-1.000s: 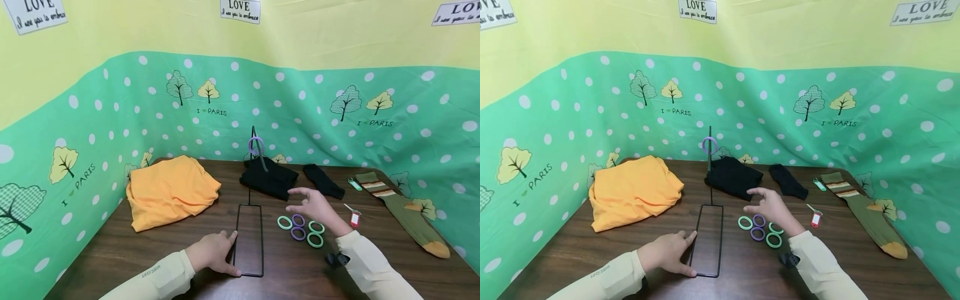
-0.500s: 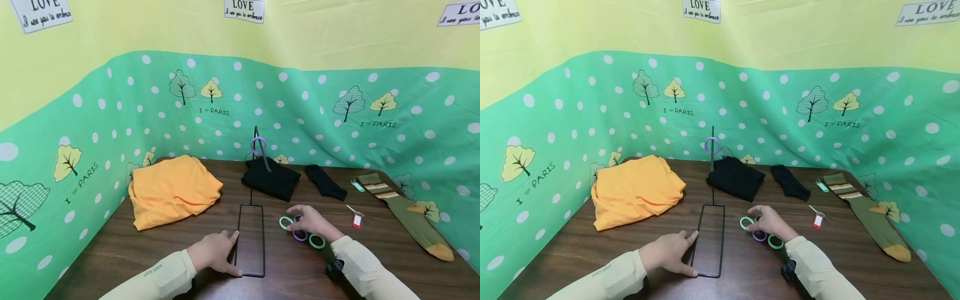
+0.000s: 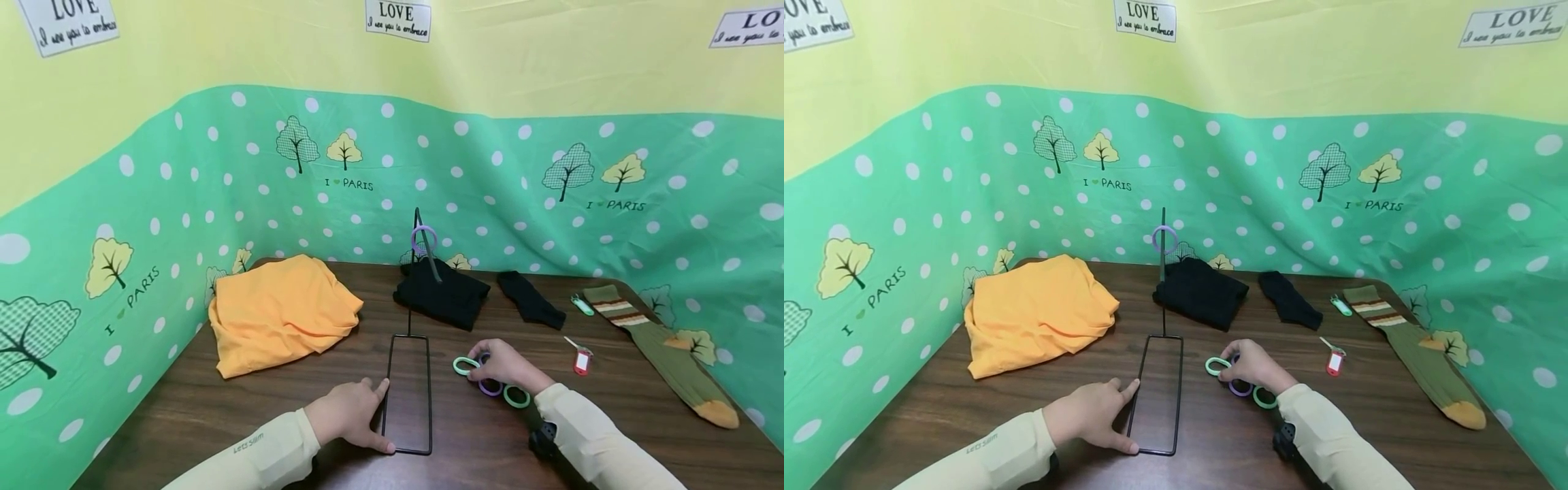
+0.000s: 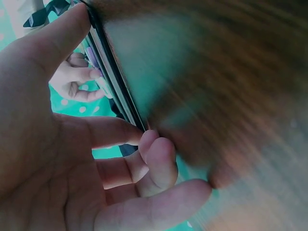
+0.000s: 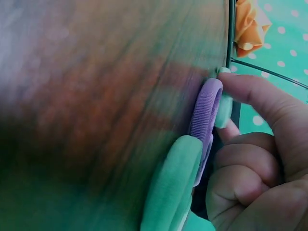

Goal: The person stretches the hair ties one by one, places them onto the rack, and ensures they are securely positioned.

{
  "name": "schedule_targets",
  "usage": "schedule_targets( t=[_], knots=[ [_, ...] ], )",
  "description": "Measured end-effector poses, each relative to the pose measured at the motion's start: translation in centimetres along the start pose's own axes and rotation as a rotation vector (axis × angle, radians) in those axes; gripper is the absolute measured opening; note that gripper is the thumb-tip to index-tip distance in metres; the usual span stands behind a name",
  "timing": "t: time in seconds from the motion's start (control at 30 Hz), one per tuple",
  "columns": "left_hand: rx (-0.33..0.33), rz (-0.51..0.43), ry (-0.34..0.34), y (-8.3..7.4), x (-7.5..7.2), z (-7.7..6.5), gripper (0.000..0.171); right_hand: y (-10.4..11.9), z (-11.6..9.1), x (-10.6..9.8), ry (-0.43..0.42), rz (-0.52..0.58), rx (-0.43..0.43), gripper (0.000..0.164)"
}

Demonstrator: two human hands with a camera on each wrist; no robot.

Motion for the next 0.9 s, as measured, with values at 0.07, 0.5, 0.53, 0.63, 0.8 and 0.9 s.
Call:
schedule_targets(
  t=[0.07,0.5,0.53,0.63,0.8,0.9],
  knots=[
    [0.001,-0.002,0.0,0.0,0.0,0.0,0.104,0.3,0.0,-0.1,-0.005,0.009,-0.019,0.027],
    [0.006,0.009,0.0,0.0,-0.1,0.0,0.104,8.3,-5.2,-2.7,-0.103,0.056,-0.212,0.029],
    [0.007,0.011,-0.002,0.0,-0.2,0.0,0.104,9.3,-5.8,-3.1,-0.127,0.05,-0.244,0.029],
    [0.005,0.011,-0.005,0.0,-0.3,-0.1,0.104,12.4,-7.9,-4.7,-0.22,0.042,-0.383,0.032],
    [0.003,0.006,0.0,-0.1,-0.3,-0.1,0.105,18.0,-12.0,-7.9,-0.473,0.049,-0.758,0.029],
    [0.005,0.002,0.005,-0.1,-0.3,-0.1,0.104,21.0,-14.6,-9.7,-0.643,0.064,-0.987,0.025]
  ],
)
Point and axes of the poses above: each hand's wrist, its own z-axis towards the middle knuckle, its own x-axis out of the palm, y = z × x, the point moved 9 cm from there along z, towards the middle knuckle, and after that the axes turned 9 degrees about -y, right-handed, at the moved point
